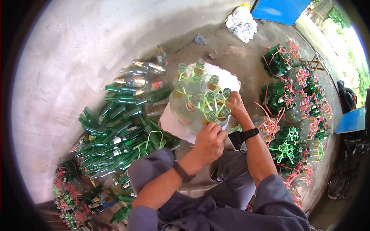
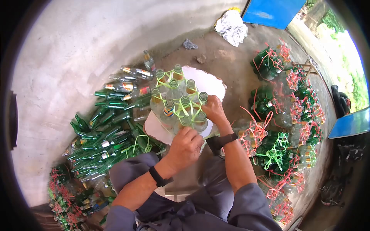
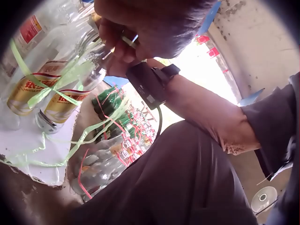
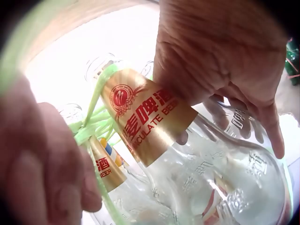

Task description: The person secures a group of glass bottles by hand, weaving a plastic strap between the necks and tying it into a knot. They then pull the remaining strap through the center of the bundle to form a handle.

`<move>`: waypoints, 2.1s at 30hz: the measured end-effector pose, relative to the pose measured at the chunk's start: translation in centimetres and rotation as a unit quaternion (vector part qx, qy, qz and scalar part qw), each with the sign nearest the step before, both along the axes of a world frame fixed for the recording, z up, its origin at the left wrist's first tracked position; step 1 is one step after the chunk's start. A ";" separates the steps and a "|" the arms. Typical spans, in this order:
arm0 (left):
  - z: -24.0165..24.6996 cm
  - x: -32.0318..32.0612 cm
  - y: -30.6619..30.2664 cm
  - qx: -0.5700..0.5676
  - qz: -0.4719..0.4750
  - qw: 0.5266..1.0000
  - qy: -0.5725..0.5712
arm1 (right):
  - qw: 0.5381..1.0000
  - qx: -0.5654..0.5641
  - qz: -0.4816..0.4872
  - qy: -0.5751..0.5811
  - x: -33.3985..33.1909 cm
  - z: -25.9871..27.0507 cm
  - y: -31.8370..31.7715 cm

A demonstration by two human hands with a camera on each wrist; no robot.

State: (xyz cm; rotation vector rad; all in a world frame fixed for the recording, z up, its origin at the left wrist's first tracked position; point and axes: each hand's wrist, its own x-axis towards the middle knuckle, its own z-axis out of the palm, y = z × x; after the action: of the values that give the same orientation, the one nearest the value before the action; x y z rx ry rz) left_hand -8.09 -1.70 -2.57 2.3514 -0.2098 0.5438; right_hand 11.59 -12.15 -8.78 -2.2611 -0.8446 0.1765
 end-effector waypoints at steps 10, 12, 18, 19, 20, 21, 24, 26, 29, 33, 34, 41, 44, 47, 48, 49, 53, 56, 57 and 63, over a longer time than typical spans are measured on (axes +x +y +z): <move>-0.3 -0.7 0.7 0.090 0.017 0.996 0.001 | 0.999 0.009 -0.008 0.051 -0.3 0.2 0.4; -0.2 -0.7 0.4 0.091 0.013 0.996 -0.002 | 0.997 0.017 -0.027 0.074 -0.3 0.6 0.6; -1.6 -1.0 0.4 0.078 0.037 0.996 0.035 | 0.987 0.021 -0.079 0.140 -0.6 1.5 0.5; -1.7 -0.8 0.4 0.061 0.044 0.997 0.034 | 0.988 0.024 -0.078 0.133 -0.3 1.5 0.6; -1.8 -0.8 0.4 0.043 0.051 0.997 0.036 | 0.988 0.023 -0.075 0.130 -0.2 1.3 0.8; -2.1 -0.9 0.3 0.043 0.051 0.997 0.036 | 0.988 0.021 -0.073 0.131 -0.3 0.9 0.7; -2.6 -1.5 -0.8 -0.002 0.050 0.998 0.029 | 0.987 0.001 -0.102 0.121 -1.5 1.2 1.4; -2.3 -1.5 -1.3 0.006 0.044 0.999 0.014 | 0.984 0.011 -0.127 0.127 -2.3 1.5 1.6; -1.9 -1.4 -1.6 0.020 0.053 0.998 0.024 | 0.977 0.030 -0.166 0.127 -3.7 2.8 2.0; -2.5 -2.1 -0.6 0.038 0.085 0.995 0.021 | 0.978 0.031 -0.168 0.118 -3.7 2.3 2.0; -2.7 -2.3 -0.2 0.037 0.097 0.994 0.035 | 0.978 0.032 -0.164 0.121 -3.7 2.4 1.9; -3.3 -3.4 2.0 -0.012 0.101 0.993 0.053 | 0.972 0.002 -0.129 0.196 -3.4 4.5 1.2; -3.7 -3.5 2.4 -0.006 0.089 0.996 0.028 | 0.972 0.011 -0.079 0.221 -2.7 3.0 -0.2; -3.9 -3.6 2.8 -0.038 0.071 0.995 0.060 | 0.968 -0.018 -0.020 0.249 -1.8 3.4 -1.3; -3.9 -3.6 3.0 -0.036 0.068 0.995 0.060 | 0.954 -0.052 0.004 0.296 -1.6 4.2 -1.5; -3.9 -3.6 3.2 -0.065 0.064 0.992 0.084 | 0.954 -0.050 0.001 0.296 -1.2 3.5 -2.1; -3.6 -3.7 3.6 -0.107 0.059 0.989 0.088 | 0.911 0.103 -0.001 0.399 -0.5 2.3 -4.1; -3.6 -3.7 3.5 -0.119 0.059 0.988 0.077 | 0.881 0.145 -0.126 0.433 0.1 0.5 -4.2; -3.7 -3.6 3.6 -0.119 0.057 0.988 0.076 | 0.872 0.170 -0.183 0.420 0.8 -0.4 -3.9; -4.0 -3.5 4.0 -0.156 0.060 0.977 0.134 | 0.821 0.196 -0.214 0.492 -1.3 -6.1 0.1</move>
State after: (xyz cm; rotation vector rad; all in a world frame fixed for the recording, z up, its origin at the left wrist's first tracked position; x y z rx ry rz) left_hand -11.63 2.29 -6.60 2.1083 0.1346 0.2856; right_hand 10.26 -12.07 -14.92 -1.5635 0.1812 0.7928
